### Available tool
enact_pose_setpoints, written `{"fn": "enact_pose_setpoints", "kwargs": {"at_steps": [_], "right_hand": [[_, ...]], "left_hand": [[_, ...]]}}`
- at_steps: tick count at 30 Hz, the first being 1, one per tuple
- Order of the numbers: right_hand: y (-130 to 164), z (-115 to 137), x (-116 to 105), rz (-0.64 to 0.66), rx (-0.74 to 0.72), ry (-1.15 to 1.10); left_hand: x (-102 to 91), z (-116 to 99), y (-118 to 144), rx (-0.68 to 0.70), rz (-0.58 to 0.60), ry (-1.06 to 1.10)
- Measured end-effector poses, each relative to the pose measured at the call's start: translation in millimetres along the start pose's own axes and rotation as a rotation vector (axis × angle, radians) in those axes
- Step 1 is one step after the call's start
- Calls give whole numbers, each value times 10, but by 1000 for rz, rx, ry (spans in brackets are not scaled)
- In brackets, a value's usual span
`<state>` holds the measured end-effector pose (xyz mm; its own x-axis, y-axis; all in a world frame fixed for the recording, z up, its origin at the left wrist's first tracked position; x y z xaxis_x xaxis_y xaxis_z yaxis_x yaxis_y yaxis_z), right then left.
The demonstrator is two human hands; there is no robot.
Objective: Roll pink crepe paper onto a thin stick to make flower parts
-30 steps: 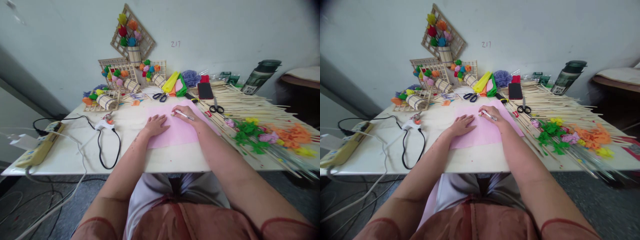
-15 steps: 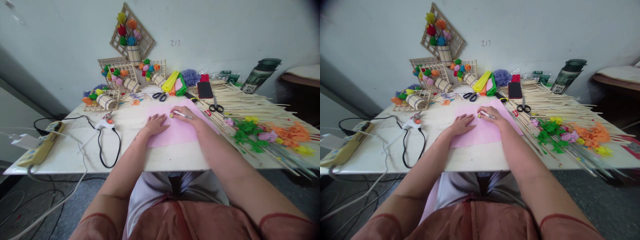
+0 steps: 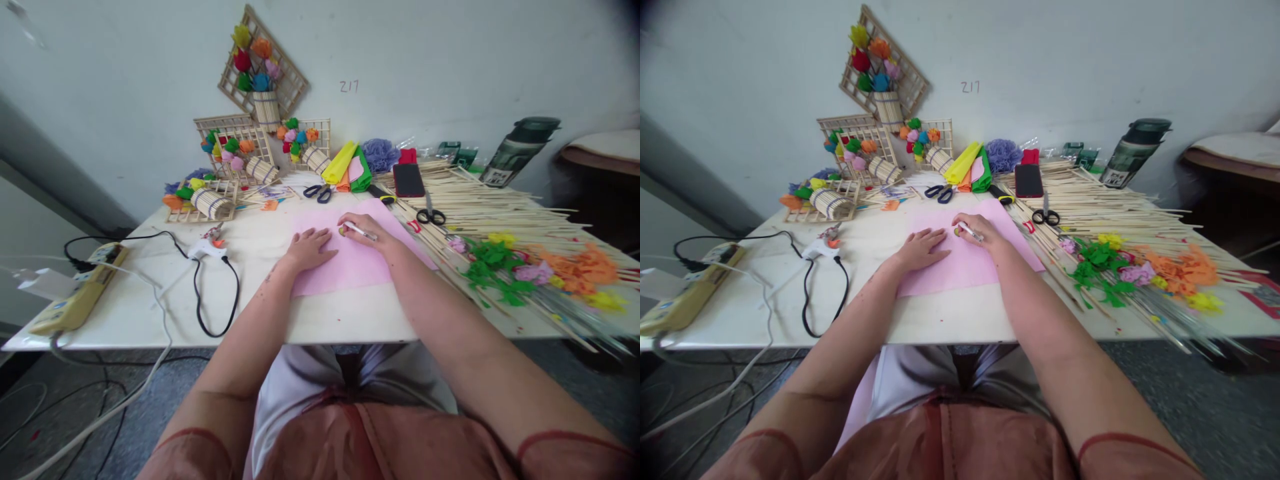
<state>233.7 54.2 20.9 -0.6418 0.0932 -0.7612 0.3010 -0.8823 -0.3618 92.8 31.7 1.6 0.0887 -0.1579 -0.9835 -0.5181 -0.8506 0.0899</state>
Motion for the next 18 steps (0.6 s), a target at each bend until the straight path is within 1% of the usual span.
{"fn": "enact_pose_setpoints", "kwargs": {"at_steps": [4,7,8,10,12,15,16,18], "right_hand": [[-11,-62,35,-9,20,-38],[-17,-92,59,-12,25,-70],[-20,-93,61,-14,20,-73],[-26,-86,63,-10,-2,-74],[-35,-80,70,2,-20,-88],[-47,-90,86,16,-13,-129],[-50,-96,89,16,-4,-135],[-54,-107,96,16,13,-126]], "left_hand": [[-2,-14,24,-14,-2,-22],[-59,-71,22,-28,-5,-61],[-94,-112,13,-22,5,-96],[-156,-231,-15,22,81,-191],[-267,-353,-58,47,103,-263],[-400,-439,-131,-35,65,-305],[-408,-456,-149,-60,39,-290],[-348,-511,-168,-36,-9,-234]]}}
Point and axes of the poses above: each hand's wrist, its own y-axis away from the middle knuckle, its own x-axis out of the palm, z = x × y, the point moved 7 cm from there along -y, towards the middle knuckle, and after that the axes turned 3 degrees about -x, right-handed, at the moved point
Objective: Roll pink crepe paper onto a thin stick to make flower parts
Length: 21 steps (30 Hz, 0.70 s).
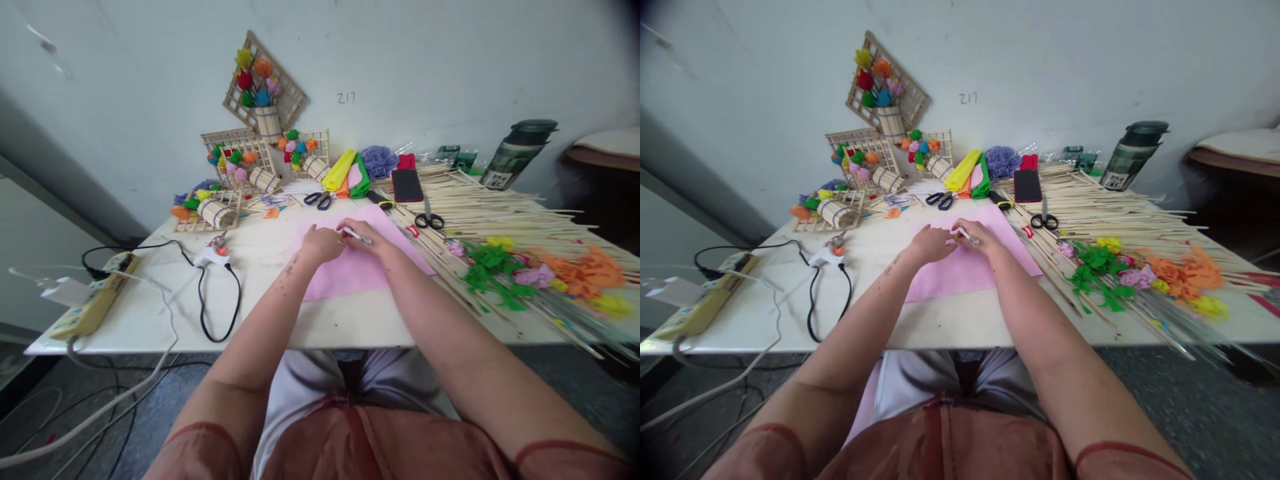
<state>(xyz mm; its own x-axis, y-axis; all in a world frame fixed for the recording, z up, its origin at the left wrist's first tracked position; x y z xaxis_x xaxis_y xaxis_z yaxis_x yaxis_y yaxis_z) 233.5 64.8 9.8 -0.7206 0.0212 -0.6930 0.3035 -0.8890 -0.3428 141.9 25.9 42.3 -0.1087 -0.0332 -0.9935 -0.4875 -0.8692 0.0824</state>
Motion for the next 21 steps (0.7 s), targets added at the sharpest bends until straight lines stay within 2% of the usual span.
{"fn": "enact_pose_setpoints", "kwargs": {"at_steps": [5,9,15,21], "right_hand": [[-2,-1,-1,-19,-22,36],[-9,-51,-11,-58,-22,-29],[-10,-147,-101,-199,34,-238],[14,-104,-85,-178,24,-274]], "left_hand": [[213,-37,21,7,-140,88],[284,-32,37,30,-145,77],[290,-25,54,45,-170,44],[338,0,58,33,-150,46]]}}
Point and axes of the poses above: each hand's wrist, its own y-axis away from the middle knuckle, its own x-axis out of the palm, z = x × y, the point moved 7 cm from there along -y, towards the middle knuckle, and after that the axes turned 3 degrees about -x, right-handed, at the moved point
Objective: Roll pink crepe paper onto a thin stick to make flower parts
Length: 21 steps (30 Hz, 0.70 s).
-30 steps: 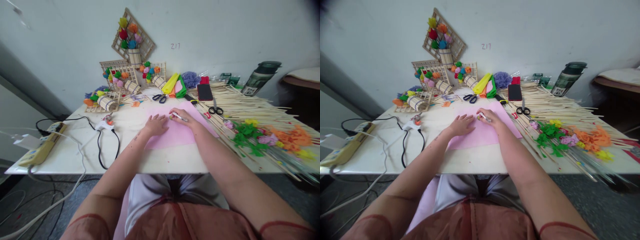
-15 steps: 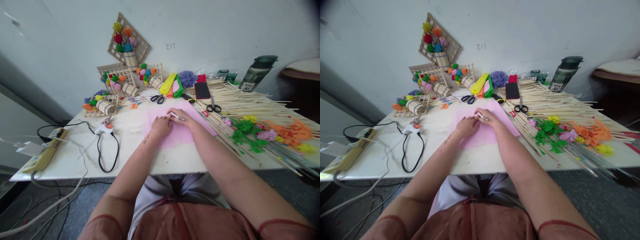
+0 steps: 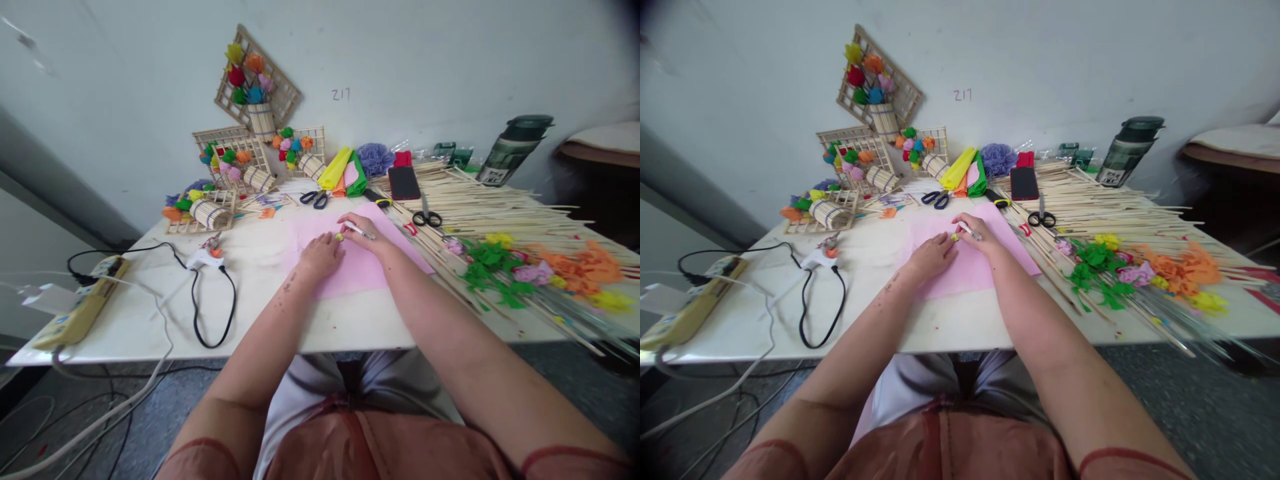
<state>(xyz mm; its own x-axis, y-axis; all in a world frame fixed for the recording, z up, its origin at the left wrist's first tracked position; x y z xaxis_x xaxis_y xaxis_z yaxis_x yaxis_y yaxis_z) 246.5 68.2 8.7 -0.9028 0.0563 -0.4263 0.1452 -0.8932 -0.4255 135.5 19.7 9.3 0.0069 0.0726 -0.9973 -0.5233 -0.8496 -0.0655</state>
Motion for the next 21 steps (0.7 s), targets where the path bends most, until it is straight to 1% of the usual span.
{"fn": "enact_pose_setpoints", "kwargs": {"at_steps": [5,9,16,21], "right_hand": [[18,14,43,33,22,40],[10,7,55,43,10,55],[17,19,47,65,-11,89],[34,49,44,72,-17,72]], "left_hand": [[16,13,-7,-12,10,13],[9,30,4,-30,5,11],[-10,15,24,-19,22,17],[-13,14,16,-16,1,22]]}}
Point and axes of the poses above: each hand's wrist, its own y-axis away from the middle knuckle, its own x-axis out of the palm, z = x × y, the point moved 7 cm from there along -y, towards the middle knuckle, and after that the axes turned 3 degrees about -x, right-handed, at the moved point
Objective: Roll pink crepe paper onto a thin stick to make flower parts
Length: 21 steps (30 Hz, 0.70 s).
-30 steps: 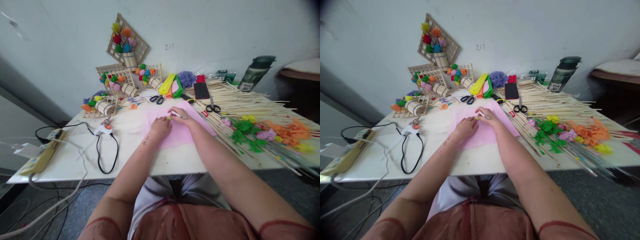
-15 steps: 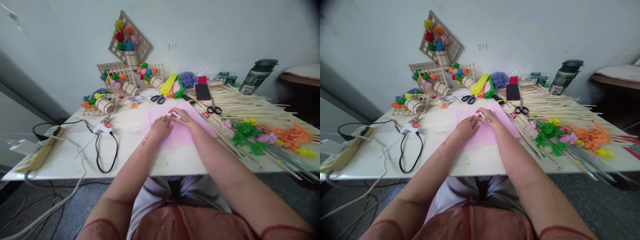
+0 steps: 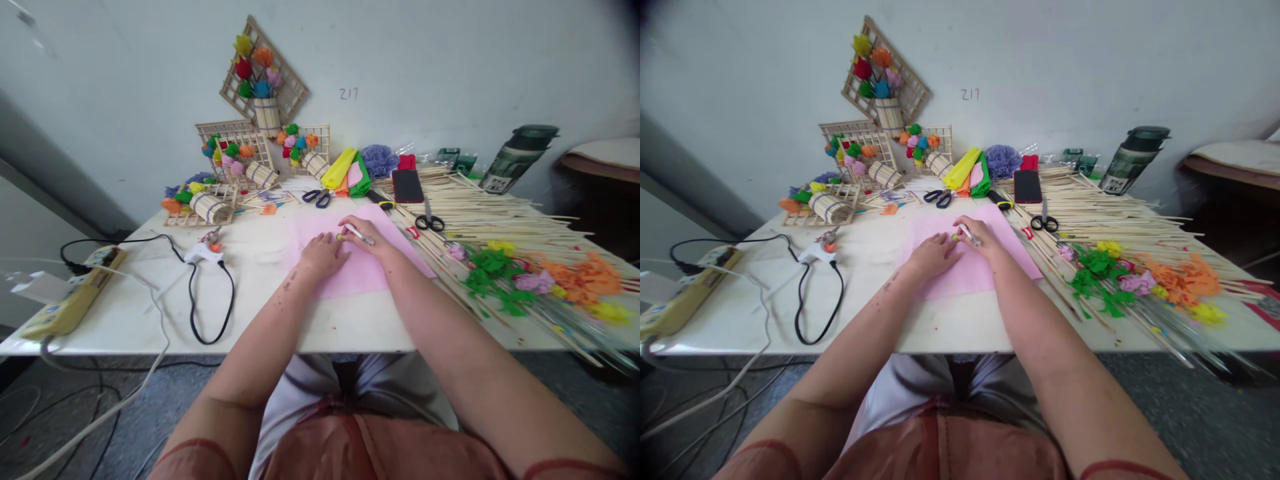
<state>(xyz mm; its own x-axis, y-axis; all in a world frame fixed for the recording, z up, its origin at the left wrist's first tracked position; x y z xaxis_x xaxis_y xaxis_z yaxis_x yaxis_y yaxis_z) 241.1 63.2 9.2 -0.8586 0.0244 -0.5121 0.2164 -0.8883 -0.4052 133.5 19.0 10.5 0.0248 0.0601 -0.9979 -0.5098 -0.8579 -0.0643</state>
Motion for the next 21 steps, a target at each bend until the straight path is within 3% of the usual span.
{"fn": "enact_pose_setpoints", "kwargs": {"at_steps": [12,21], "right_hand": [[-10,-52,-4,-31,49,0],[-9,-68,-127,-114,18,10]], "left_hand": [[-9,-22,-10,19,-31,11],[9,-30,-13,6,-34,29]]}}
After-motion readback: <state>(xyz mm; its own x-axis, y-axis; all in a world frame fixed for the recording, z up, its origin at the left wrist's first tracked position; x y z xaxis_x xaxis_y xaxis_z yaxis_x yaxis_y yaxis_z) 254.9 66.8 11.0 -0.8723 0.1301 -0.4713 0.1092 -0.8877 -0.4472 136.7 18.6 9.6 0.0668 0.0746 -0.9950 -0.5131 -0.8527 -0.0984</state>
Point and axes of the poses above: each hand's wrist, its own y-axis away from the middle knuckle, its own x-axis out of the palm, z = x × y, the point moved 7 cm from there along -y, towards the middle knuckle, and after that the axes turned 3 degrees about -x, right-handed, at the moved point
